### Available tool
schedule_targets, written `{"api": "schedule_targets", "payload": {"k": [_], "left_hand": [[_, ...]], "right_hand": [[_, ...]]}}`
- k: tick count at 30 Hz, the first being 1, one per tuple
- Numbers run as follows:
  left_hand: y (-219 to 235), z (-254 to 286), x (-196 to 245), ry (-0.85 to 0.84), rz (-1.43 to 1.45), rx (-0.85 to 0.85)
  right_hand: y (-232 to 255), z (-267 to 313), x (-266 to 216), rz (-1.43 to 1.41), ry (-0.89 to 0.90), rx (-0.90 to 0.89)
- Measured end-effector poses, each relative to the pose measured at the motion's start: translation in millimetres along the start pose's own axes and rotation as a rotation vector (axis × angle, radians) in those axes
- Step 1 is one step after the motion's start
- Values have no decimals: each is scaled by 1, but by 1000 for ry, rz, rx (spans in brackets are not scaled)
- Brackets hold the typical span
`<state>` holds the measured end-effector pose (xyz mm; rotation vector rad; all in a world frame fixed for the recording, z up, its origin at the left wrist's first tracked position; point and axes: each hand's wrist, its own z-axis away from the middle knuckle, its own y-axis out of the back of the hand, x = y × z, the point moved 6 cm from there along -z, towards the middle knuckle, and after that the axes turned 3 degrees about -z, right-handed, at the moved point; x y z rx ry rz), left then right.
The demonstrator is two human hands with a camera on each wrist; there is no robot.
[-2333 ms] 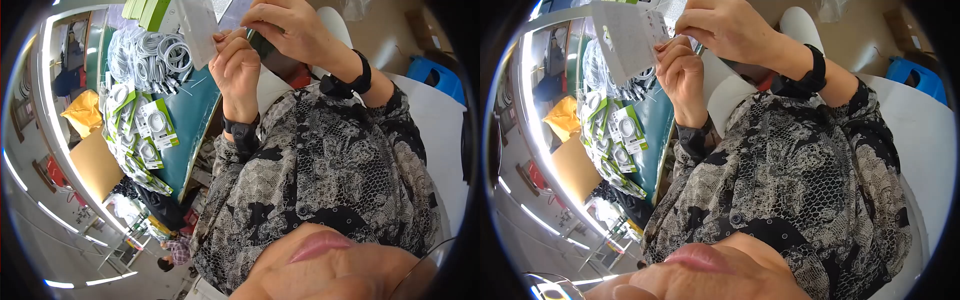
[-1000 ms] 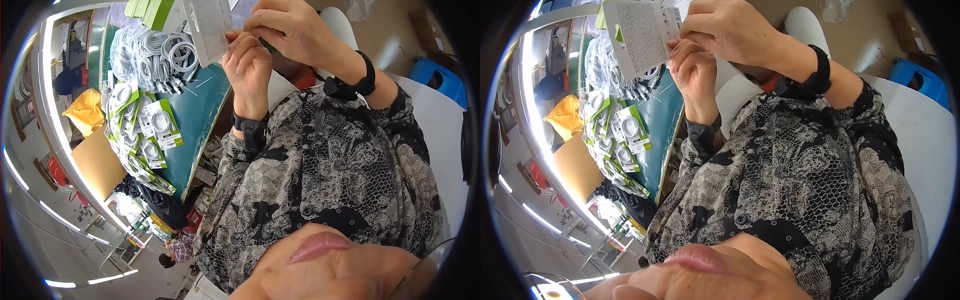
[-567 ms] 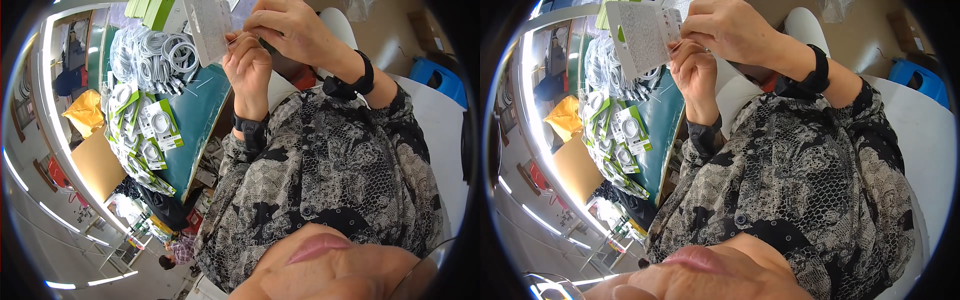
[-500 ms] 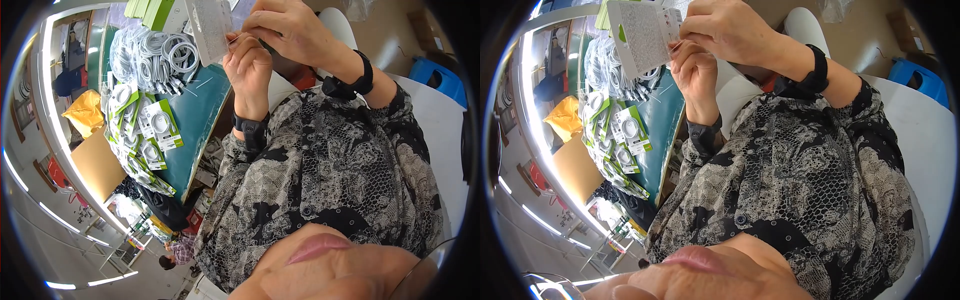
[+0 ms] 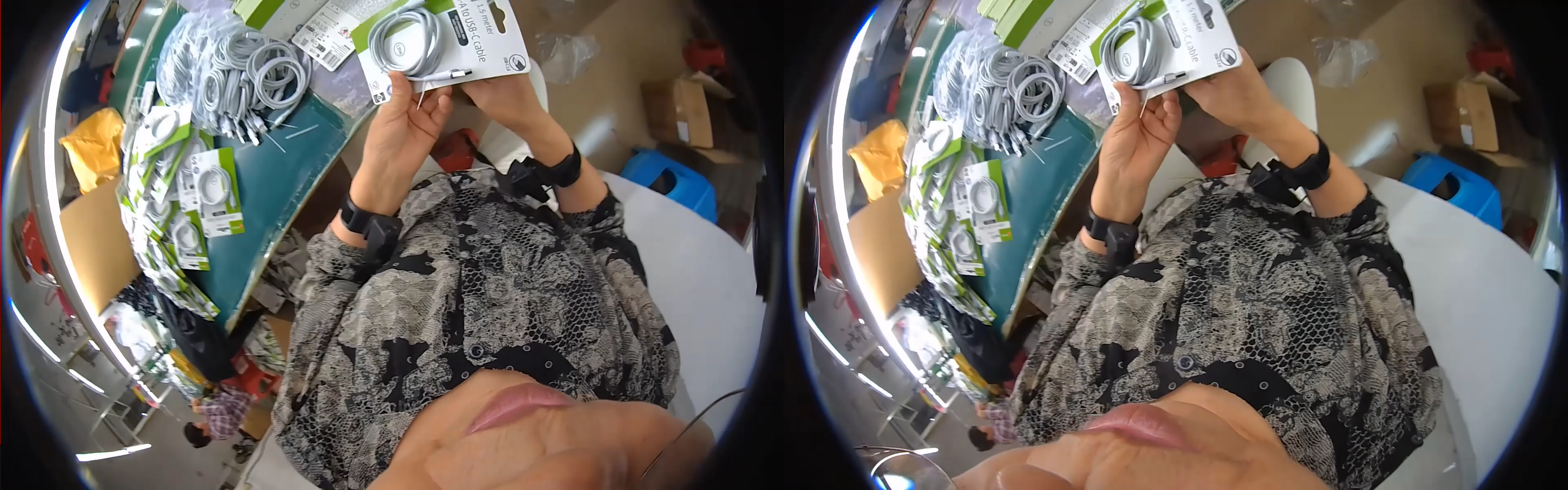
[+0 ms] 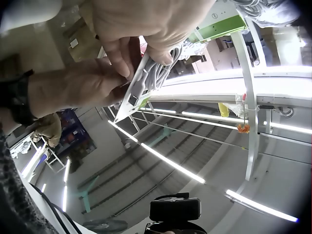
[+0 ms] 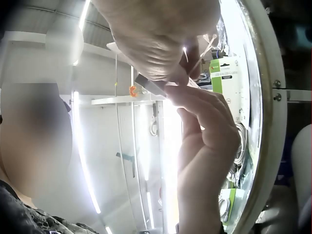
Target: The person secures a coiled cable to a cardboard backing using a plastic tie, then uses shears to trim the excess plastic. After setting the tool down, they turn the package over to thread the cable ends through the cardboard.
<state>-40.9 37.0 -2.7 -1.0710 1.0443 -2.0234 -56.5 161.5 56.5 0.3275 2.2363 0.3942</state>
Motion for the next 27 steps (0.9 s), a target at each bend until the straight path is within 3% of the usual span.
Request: {"api": "schedule_targets", "payload": {"k": [2,6,10,12,15,18,27], "left_hand": [[1,-2,3,-89,-43,-8],[0,-3,15,-277,-261,-5],[-6,0,23,-366,-383,11],[-12,0,24,-422,-380,-7],[-11,-3,24,-431,-401,-4],[-1,-4,18,-416,-382,-2],[-7,6,10,-427,-396,35]], "right_hand": [[3,10,4,138,20,78],[6,20,3,220,-81,-106],[16,21,-31,316,69,-45],[20,25,-36,303,40,-61],[18,19,-38,246,6,-92],[18,10,-55,494,299,2],[6,4,-52,490,413,-48]]}}
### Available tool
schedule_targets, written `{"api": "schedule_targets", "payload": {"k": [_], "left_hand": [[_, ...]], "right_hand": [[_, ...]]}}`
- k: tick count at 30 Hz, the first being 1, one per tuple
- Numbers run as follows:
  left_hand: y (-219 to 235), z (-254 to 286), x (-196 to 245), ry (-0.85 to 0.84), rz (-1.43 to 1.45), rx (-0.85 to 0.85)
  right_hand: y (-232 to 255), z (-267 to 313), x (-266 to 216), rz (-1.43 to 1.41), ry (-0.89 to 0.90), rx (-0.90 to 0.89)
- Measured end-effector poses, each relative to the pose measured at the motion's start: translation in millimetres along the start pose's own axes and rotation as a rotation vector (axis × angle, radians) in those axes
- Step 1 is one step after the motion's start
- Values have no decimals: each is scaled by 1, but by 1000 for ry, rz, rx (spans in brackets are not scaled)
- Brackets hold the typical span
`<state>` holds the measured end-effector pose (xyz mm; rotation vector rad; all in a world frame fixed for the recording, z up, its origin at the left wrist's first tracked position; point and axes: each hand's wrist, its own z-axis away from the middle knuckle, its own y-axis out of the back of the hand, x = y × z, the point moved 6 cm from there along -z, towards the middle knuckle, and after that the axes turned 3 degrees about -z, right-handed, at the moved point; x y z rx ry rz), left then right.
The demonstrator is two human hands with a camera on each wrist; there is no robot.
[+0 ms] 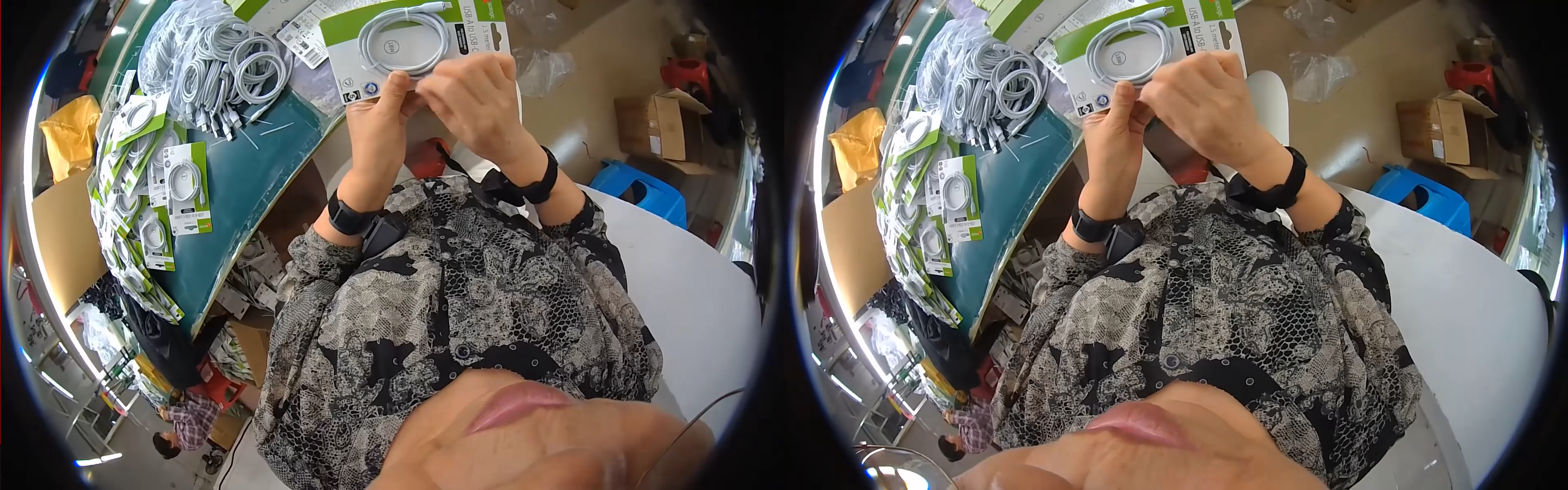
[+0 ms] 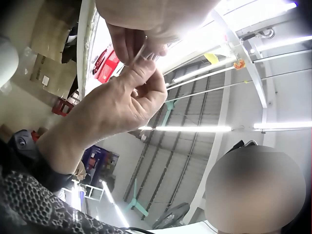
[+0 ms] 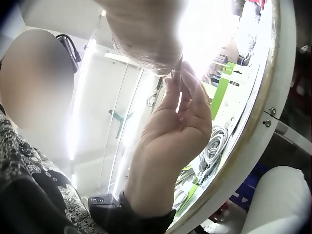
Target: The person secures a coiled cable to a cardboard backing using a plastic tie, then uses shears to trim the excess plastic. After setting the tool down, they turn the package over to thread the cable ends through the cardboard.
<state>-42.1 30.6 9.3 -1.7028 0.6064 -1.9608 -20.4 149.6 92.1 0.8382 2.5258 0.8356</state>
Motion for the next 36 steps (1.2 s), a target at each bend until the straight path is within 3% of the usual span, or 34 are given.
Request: {"api": "schedule_targets", "payload": {"k": [2,5,6,9,13,36], "left_hand": [[1,0,1,-2,5,15],[4,3,23,-421,-681,-17],[5,2,26,-424,-677,-17],[-17,17,55,-992,-902,-125],[-31,22,70,-1211,-955,-252],[-42,29,101,-1380,-919,-371]], "right_hand": [[-3,3,8,-34,-50,85],[-8,10,11,-78,-83,108],[-10,13,10,-106,-97,94],[-15,17,6,-167,-150,125],[-21,25,10,-286,-236,206],[-43,28,0,-905,-397,39]]}}
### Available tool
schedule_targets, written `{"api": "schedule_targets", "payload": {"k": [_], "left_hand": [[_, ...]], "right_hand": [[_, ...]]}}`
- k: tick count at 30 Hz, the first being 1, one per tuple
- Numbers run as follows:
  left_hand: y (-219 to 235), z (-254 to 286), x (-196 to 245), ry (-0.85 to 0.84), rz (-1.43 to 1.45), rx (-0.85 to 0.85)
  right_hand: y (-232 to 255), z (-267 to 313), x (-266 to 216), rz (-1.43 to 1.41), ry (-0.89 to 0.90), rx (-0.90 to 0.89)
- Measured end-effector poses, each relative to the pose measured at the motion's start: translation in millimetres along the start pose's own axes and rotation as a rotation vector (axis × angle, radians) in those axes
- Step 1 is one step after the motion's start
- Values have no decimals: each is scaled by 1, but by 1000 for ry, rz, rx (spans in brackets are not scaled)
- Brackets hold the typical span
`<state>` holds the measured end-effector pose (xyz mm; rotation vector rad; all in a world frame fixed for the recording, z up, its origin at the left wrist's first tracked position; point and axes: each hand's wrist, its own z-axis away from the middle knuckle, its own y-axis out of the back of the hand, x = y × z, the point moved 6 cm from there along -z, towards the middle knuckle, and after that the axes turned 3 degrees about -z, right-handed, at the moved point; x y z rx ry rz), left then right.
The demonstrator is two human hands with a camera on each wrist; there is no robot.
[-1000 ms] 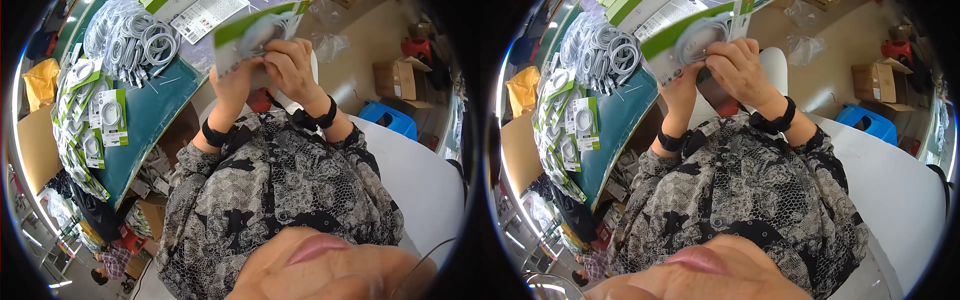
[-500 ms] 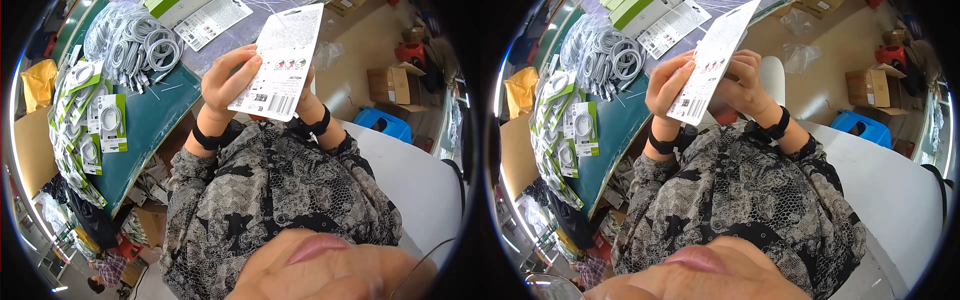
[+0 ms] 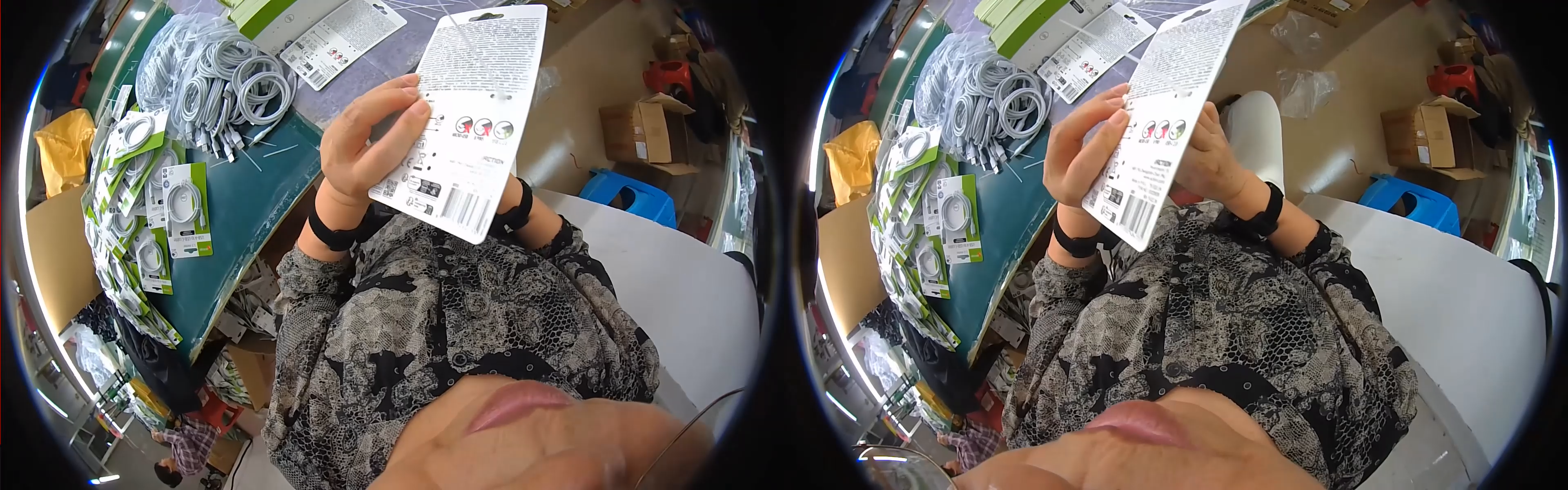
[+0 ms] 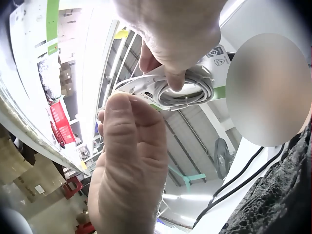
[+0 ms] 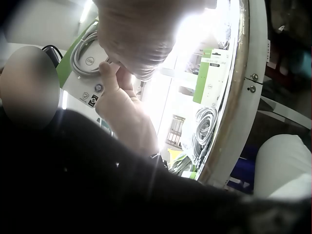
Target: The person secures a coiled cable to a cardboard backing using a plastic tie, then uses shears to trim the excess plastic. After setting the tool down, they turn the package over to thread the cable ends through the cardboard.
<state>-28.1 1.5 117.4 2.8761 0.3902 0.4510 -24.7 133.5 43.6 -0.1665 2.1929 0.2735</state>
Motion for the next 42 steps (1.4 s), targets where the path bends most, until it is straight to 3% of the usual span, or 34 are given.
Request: {"api": "schedule_targets", "payload": {"k": [6,12,16,18,19,20,22,23,25,31,34,37,42], "left_hand": [[0,-5,8,-27,20,-26],[0,-7,13,-30,16,-70],[-2,-3,8,7,53,-52],[-4,3,8,28,76,-47],[-5,6,3,117,83,-23],[-6,11,-1,204,88,2],[-11,20,-3,292,98,16],[-11,28,-8,416,154,74],[-10,45,-19,664,260,194],[-9,48,-22,580,162,151],[-10,43,-20,489,157,105],[-12,29,-8,244,70,52],[-10,17,4,184,29,21]], "right_hand": [[7,-1,-4,-4,9,18],[8,-1,-24,341,255,12],[13,8,-26,295,103,122],[19,6,-40,-168,-78,261],[22,4,-42,-400,-165,330],[26,0,-44,-400,-166,341],[29,-9,-46,-124,-168,203],[28,-12,-47,11,-172,133],[31,-19,-52,95,-149,155],[31,-33,-69,476,40,186],[31,-34,-69,503,75,163],[30,-35,-71,520,113,174],[27,-31,-69,517,142,229]]}}
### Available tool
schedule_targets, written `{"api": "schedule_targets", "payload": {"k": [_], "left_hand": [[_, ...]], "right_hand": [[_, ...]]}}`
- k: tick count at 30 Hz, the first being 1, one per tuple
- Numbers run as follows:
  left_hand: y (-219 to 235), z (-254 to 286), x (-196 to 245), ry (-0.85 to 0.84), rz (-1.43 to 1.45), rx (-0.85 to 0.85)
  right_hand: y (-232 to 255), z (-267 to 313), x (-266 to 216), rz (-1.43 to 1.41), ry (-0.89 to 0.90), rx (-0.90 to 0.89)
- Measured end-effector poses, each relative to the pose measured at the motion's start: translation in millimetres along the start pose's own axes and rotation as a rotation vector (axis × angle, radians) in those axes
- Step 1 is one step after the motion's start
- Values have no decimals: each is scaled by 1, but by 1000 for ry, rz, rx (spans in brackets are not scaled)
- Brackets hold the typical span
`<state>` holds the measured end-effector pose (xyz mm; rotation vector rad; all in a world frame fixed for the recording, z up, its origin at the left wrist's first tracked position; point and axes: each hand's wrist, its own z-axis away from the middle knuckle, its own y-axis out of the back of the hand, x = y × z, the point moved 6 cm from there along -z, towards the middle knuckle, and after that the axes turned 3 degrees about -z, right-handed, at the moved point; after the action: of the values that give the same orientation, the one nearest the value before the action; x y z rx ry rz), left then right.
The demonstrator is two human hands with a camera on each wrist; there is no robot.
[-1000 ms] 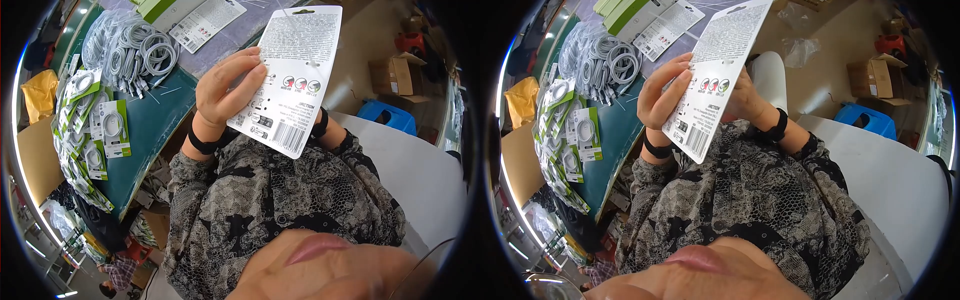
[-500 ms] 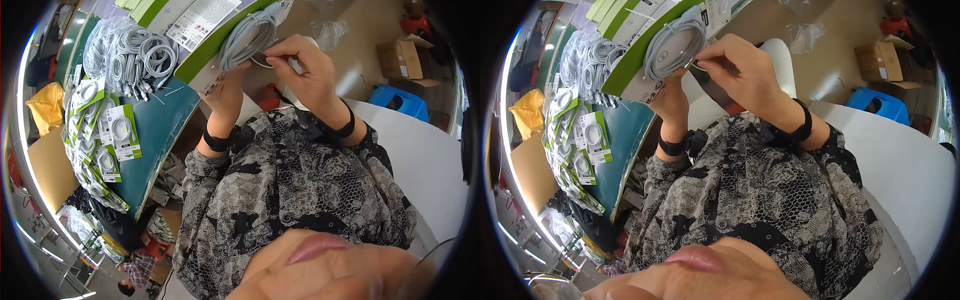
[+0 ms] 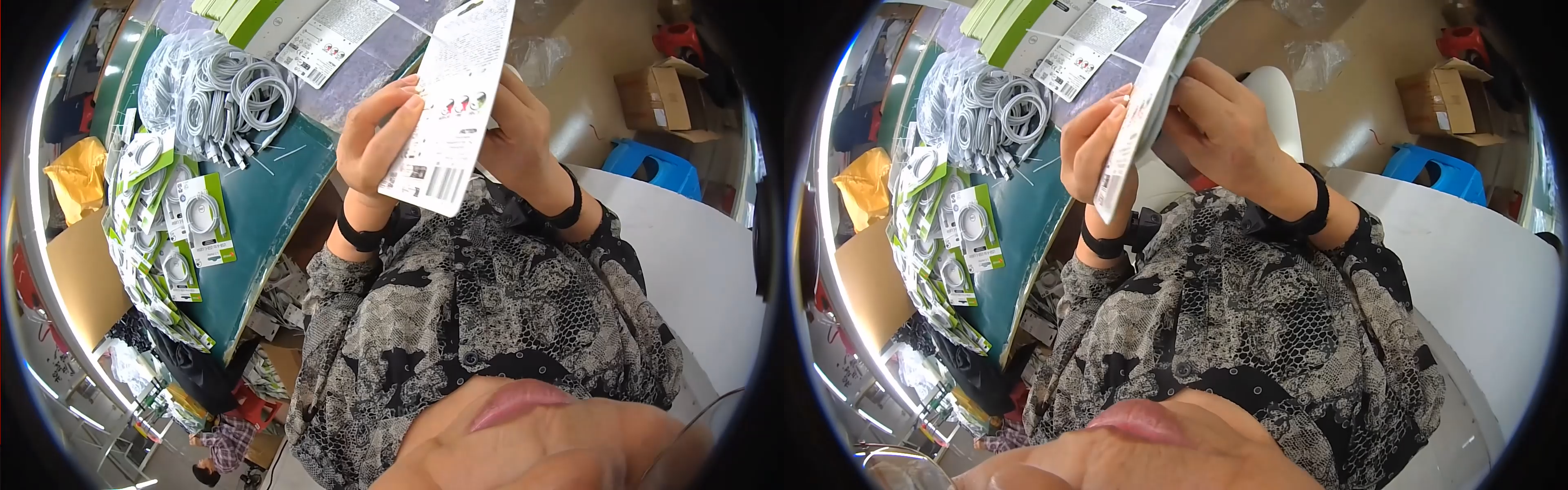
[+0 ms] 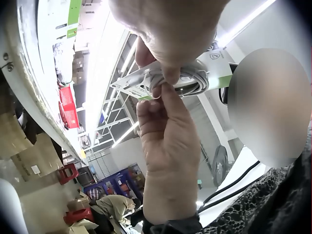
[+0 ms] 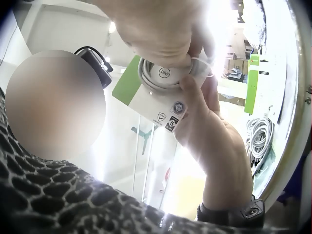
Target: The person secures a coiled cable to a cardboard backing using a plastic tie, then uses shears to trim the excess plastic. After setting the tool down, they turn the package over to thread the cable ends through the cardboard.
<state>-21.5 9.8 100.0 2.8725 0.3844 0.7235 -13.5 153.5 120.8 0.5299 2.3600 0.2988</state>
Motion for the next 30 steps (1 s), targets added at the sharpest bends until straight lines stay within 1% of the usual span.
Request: {"api": "schedule_targets", "payload": {"k": [4,8,12,15,20,22,24,26,28,29,30], "left_hand": [[2,3,1,-16,25,15],[3,2,0,7,60,42],[6,1,0,38,52,33],[6,3,-2,0,64,24],[6,4,-4,-19,58,-10],[4,6,-2,-75,14,-11],[3,7,-1,-100,-5,-13],[1,7,-1,-100,-22,-48],[0,9,-1,-101,-31,-65],[-1,12,-5,-61,-57,-48],[-2,15,-9,-19,-83,-33]], "right_hand": [[0,3,-1,-13,-34,-28],[-2,3,-2,-7,-52,-42],[-4,3,-1,-19,-56,-42],[-5,3,1,-29,-69,-49],[-7,5,3,-43,-117,-80],[-7,8,5,-44,-134,-88],[-9,21,23,-299,-364,-99],[-13,26,31,-427,-486,-106],[-12,13,23,-192,-335,-142],[-13,8,18,-75,-256,-159],[-16,7,19,-74,-256,-160]]}}
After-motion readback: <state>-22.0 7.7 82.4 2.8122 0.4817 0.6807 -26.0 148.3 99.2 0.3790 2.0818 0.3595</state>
